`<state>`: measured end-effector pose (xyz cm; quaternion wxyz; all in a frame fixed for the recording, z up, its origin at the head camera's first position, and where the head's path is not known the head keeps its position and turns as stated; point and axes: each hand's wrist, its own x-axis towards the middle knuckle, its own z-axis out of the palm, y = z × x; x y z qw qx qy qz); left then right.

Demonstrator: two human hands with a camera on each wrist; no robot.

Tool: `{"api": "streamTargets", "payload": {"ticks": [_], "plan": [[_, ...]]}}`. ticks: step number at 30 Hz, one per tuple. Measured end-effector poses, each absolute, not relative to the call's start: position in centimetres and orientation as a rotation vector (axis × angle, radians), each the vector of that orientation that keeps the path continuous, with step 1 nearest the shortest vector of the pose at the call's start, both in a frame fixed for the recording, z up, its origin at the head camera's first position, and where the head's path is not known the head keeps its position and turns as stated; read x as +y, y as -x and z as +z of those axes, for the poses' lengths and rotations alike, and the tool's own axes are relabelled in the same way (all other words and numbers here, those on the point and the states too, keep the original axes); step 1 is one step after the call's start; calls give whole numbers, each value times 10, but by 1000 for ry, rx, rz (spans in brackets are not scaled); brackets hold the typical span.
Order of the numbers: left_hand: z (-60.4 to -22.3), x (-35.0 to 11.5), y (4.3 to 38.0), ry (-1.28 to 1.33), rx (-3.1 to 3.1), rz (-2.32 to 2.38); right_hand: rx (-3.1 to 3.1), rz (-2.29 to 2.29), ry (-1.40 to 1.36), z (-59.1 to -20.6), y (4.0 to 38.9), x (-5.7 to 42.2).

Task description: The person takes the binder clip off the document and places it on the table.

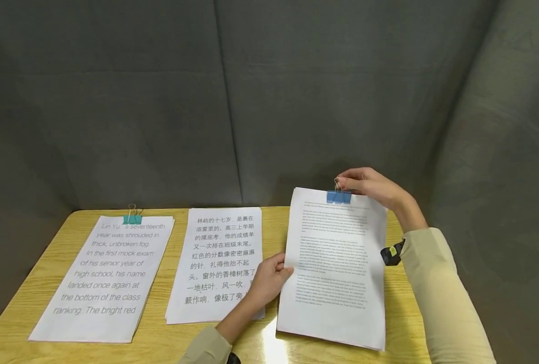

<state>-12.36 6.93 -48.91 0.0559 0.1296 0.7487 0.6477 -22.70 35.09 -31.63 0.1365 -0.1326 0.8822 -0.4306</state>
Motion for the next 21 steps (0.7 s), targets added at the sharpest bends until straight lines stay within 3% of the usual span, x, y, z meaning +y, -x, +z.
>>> {"api": "streamTargets", "payload": {"ticks": [21], "plan": [[-489,71,122,-371,2261,1968,2897,-1257,324,-315,219,336]]}}
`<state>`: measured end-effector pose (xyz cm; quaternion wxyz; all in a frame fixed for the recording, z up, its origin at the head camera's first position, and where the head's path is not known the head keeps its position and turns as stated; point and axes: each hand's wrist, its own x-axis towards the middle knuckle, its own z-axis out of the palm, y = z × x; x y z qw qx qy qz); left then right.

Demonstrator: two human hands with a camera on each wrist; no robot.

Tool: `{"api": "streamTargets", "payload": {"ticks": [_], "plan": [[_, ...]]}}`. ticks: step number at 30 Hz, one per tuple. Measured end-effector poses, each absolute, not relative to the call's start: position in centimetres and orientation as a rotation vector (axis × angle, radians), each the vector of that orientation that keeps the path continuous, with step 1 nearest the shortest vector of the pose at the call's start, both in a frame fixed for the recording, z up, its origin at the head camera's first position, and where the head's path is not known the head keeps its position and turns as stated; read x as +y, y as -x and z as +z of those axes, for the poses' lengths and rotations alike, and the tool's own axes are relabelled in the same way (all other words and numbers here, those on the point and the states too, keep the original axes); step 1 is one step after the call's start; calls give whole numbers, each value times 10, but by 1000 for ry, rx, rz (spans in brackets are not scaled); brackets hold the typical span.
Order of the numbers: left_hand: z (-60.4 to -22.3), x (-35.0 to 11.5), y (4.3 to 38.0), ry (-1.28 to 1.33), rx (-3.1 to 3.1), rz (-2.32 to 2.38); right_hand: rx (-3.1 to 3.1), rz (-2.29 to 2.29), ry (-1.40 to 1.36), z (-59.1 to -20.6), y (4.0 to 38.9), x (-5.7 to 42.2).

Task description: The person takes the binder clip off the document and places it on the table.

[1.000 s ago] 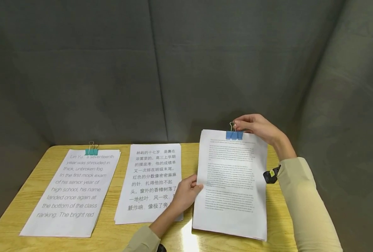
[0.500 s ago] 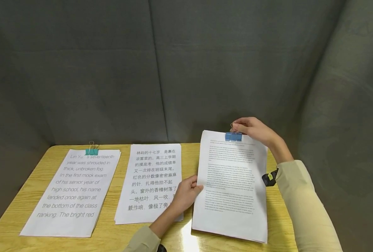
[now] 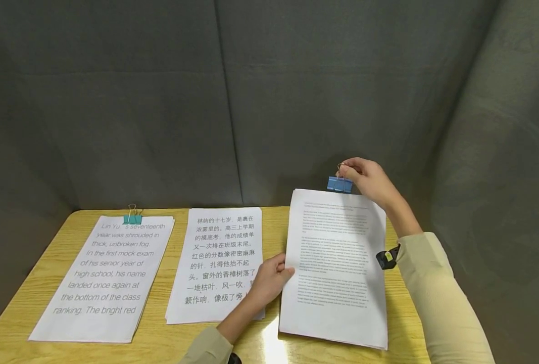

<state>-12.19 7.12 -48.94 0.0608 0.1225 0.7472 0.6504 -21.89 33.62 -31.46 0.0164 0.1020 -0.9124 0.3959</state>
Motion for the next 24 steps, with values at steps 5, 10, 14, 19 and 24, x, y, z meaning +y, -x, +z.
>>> {"api": "streamTargets", "payload": {"ticks": [5,10,14,19,24], "plan": [[-491,72,123,-367,2284,1951,-2775,1261,-226,-312,214,344],[-492,72,125,-362,2291,1931,-2782,1262,-194,-318,208,356],[-492,73,127,-352,2306,1908,-2728,1368,-207,-325,204,367],[-491,73,129,-330,2310,1904,-2585,1639,-261,-335,196,381],[-491,73,130,-309,2301,1906,-2473,1847,-182,-344,187,394]]}}
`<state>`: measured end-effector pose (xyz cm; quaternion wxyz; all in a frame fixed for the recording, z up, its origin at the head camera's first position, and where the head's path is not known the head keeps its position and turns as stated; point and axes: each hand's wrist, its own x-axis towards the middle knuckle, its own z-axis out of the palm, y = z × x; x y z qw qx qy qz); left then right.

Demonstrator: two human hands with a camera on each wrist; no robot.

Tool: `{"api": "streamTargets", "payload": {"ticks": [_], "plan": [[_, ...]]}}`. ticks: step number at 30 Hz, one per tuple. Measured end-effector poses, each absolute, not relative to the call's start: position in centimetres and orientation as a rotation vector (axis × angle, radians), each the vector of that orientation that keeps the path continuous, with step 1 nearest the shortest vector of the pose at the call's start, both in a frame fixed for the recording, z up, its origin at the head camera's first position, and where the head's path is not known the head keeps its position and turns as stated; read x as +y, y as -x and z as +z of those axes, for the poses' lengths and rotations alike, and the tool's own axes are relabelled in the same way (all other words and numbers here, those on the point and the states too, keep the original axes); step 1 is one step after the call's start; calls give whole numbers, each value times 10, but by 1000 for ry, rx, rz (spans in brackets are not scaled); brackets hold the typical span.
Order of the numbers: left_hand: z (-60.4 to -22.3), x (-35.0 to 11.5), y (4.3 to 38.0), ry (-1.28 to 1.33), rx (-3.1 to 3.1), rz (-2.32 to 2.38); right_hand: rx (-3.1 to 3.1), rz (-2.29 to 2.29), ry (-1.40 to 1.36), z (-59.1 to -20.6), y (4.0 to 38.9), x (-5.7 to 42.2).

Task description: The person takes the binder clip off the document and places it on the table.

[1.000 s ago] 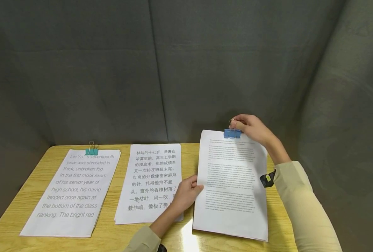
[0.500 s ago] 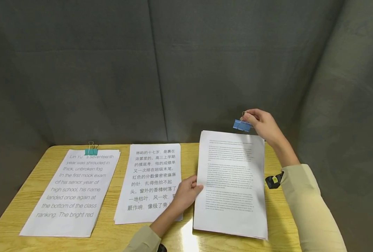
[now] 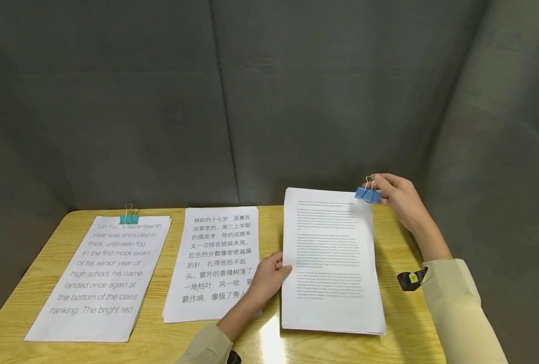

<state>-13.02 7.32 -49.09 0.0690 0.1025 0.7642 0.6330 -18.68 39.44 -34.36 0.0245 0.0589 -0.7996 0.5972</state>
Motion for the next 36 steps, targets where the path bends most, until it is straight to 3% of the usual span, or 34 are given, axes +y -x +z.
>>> {"api": "streamTargets", "payload": {"ticks": [17,36], "plan": [[-489,78,132,-284,2285,1925,-2296,2224,-45,-396,150,435],[-485,91,138,-224,2204,1846,-2547,2199,33,-457,114,455]]}}
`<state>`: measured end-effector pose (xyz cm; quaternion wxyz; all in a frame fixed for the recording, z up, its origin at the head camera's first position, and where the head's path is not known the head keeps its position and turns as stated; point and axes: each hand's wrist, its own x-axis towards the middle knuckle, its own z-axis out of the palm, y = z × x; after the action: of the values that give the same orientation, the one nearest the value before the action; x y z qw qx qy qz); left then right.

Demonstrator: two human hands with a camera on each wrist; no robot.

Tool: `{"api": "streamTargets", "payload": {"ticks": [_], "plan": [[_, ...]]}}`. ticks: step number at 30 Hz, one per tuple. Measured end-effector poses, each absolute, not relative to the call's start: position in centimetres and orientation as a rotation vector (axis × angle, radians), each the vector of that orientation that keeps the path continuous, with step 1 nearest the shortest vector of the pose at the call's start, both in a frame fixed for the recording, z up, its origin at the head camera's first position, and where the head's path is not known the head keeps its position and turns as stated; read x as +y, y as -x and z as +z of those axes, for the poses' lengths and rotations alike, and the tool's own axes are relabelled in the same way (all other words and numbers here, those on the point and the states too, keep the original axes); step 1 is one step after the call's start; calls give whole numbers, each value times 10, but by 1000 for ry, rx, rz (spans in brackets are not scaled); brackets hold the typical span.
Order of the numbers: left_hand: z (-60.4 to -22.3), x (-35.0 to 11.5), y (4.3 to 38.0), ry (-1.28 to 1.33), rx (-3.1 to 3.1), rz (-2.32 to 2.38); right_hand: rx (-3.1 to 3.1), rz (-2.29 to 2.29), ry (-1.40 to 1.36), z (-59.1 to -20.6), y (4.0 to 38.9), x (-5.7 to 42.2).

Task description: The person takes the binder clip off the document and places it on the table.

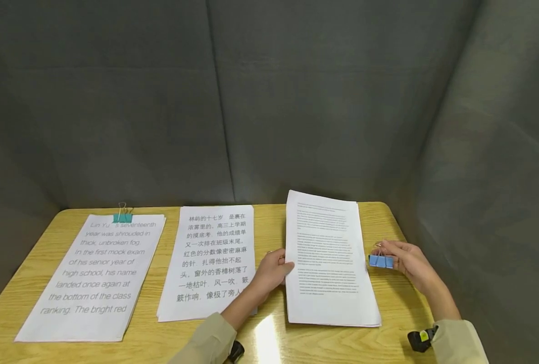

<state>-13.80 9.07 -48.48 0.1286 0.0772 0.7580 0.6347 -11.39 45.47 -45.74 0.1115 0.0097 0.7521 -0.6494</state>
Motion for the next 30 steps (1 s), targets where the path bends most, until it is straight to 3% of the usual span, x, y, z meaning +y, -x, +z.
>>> {"api": "streamTargets", "payload": {"ticks": [11,20,30], "plan": [[-487,96,143,-159,2160,1838,2379,-1510,-196,-472,104,461],[-492,94,145,-127,2122,1827,2360,-1470,-250,-477,101,458],[-487,93,144,-286,2244,1735,2402,-1425,-262,-476,101,458]]}}
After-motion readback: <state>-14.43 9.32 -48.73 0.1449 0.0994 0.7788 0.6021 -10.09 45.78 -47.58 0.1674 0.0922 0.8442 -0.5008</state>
